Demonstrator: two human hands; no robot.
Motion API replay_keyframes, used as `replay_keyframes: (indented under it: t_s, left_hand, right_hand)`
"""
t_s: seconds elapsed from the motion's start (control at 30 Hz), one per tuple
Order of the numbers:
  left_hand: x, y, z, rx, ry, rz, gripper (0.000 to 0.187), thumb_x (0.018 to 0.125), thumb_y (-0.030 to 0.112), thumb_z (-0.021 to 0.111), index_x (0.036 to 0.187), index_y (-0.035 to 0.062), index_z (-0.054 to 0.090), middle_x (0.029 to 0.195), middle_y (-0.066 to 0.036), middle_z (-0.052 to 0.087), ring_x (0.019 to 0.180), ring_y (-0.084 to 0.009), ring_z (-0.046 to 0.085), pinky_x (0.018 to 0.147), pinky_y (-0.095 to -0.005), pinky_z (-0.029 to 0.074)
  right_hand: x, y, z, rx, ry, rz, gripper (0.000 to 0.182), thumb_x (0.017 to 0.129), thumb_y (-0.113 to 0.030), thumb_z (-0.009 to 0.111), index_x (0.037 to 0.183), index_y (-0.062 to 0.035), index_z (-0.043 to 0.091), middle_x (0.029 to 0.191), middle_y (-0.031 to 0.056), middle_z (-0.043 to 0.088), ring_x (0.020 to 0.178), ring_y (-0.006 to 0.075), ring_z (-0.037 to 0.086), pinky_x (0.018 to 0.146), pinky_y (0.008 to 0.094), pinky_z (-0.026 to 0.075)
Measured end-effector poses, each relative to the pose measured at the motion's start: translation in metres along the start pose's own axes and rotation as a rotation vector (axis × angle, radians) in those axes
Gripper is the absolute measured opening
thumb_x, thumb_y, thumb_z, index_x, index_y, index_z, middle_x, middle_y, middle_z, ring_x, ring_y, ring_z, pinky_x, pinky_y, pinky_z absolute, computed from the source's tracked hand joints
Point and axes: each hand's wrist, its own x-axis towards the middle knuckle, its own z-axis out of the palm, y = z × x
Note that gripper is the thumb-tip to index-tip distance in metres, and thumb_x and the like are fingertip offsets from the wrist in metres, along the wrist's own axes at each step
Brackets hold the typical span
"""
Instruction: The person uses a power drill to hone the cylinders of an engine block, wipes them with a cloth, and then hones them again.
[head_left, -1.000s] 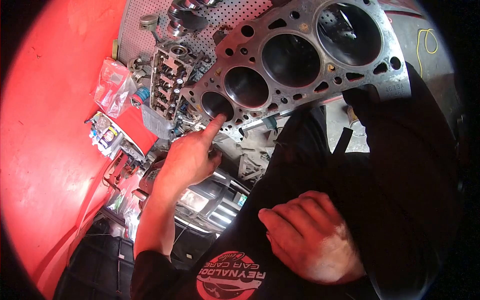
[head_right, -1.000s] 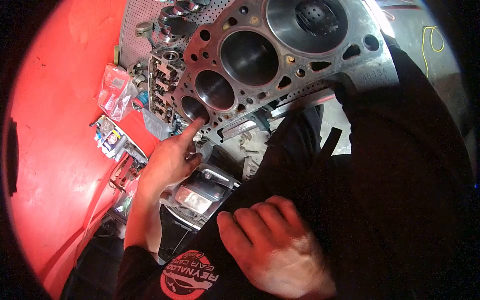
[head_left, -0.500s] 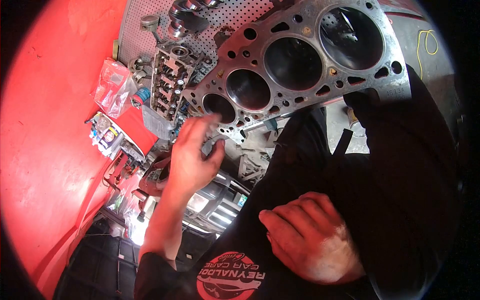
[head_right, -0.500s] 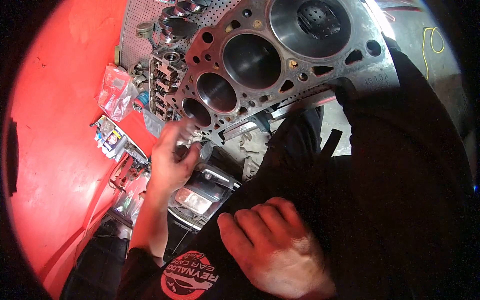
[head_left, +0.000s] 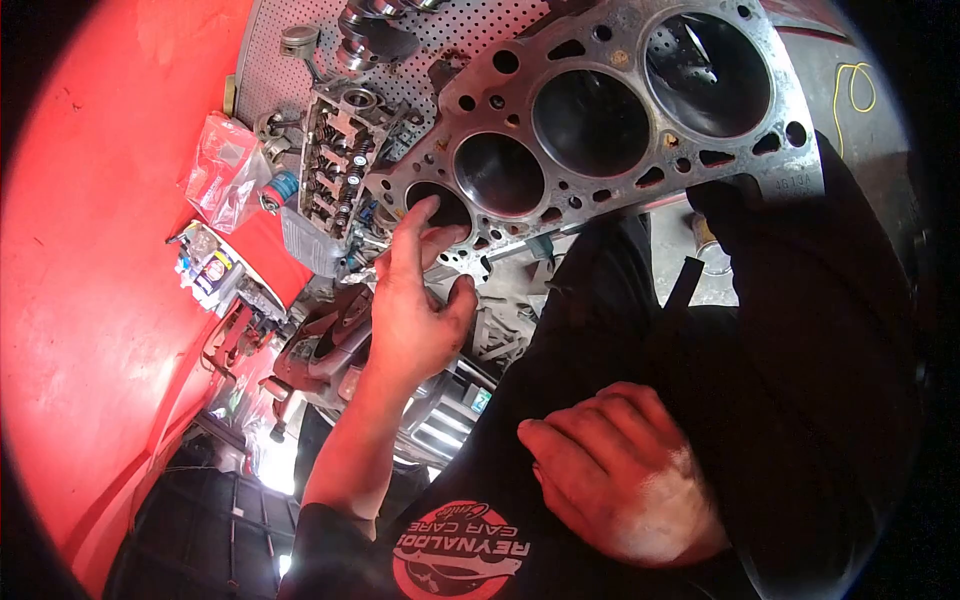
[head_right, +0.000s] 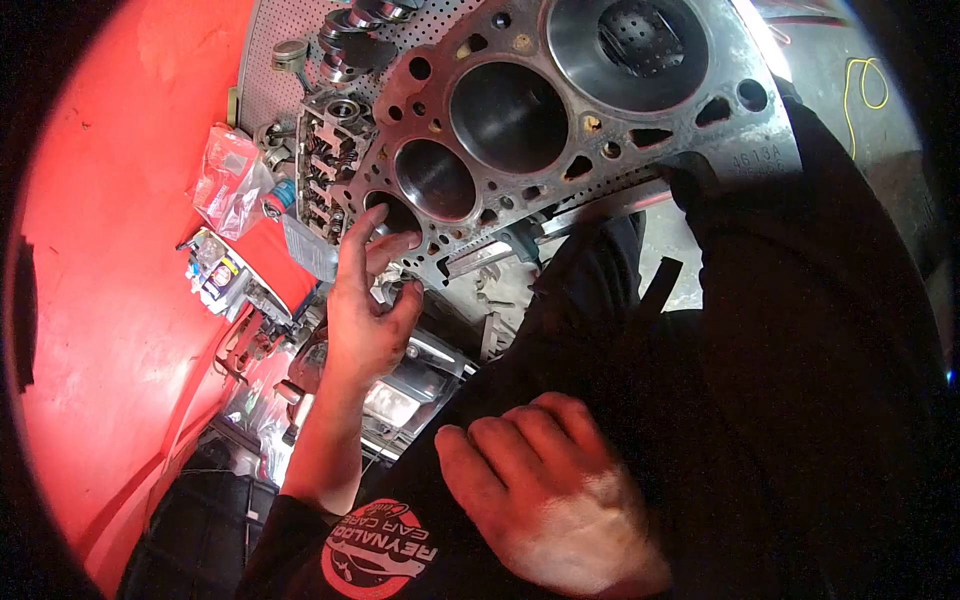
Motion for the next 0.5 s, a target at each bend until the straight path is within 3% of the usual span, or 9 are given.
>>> replay_keyframes:
  t_s: [0.1,0.2,0.27,0.33,0.37,0.5]
  left_hand:
    - [-0.004,-0.007,0.000,0.023,0.030,0.098,0.075,0.085,-0.009,0.062,0.153,0.0086,0.035,0.126,-0.012,0.071,0.127,-0.0213,0.061,0.101,-0.0324,0.048]
    - [-0.006,-0.010,-0.004,-0.118,0.031,0.067,0.075,0.085,-0.010,0.060,0.154,0.0100,0.037,0.122,-0.010,0.073,0.125,-0.0200,0.061,0.101,-0.0313,0.047]
    - [-0.006,-0.006,-0.015,0.061,0.074,0.015,0.074,0.084,-0.009,0.061,0.152,0.0109,0.040,0.119,-0.010,0.074,0.122,-0.0208,0.062,0.102,-0.0325,0.046]
    - [-0.002,-0.016,-0.030,0.402,0.215,0.153,0.067,0.080,0.000,0.067,0.144,0.0086,0.052,0.108,-0.010,0.074,0.100,-0.0316,0.062,0.106,-0.0418,0.042]
    - [0.006,-0.022,-0.039,0.569,0.247,0.266,0.064,0.078,0.000,0.065,0.141,0.0087,0.056,0.100,-0.009,0.072,0.096,-0.0307,0.063,0.101,-0.0431,0.043]
    - [0.025,-0.028,-0.060,0.736,-0.045,0.401,0.063,0.079,-0.001,0.066,0.141,0.0097,0.058,0.090,-0.014,0.068,0.090,-0.0330,0.064,0.090,-0.0445,0.047]
  right_hand:
    - [0.003,-0.001,-0.002,0.001,0.000,-0.009,0.043,0.077,-0.012,0.079,0.118,-0.0045,0.068,0.103,0.0080,0.067,0.095,0.0245,0.065,0.092,0.0444,0.051]
    - [0.003,0.000,-0.004,0.011,-0.012,-0.016,0.043,0.077,-0.012,0.079,0.118,-0.0044,0.068,0.103,0.0080,0.067,0.095,0.0243,0.065,0.091,0.0441,0.051]
    - [0.000,0.000,-0.002,0.018,-0.011,-0.010,0.043,0.077,-0.012,0.079,0.118,-0.0042,0.068,0.103,0.0079,0.068,0.095,0.0240,0.065,0.091,0.0437,0.051]
    - [-0.001,0.002,0.003,0.014,0.025,-0.030,0.043,0.076,-0.011,0.079,0.117,-0.0041,0.068,0.103,0.0079,0.068,0.095,0.0239,0.065,0.091,0.0435,0.051]
    - [-0.002,0.002,0.004,0.014,0.024,-0.032,0.043,0.076,-0.011,0.079,0.117,-0.0041,0.068,0.103,0.0078,0.068,0.095,0.0238,0.066,0.091,0.0434,0.051]
    - [-0.007,0.003,0.009,0.009,0.021,-0.047,0.042,0.076,-0.012,0.079,0.117,-0.0041,0.069,0.102,0.0076,0.068,0.095,0.0235,0.066,0.091,0.0429,0.051]
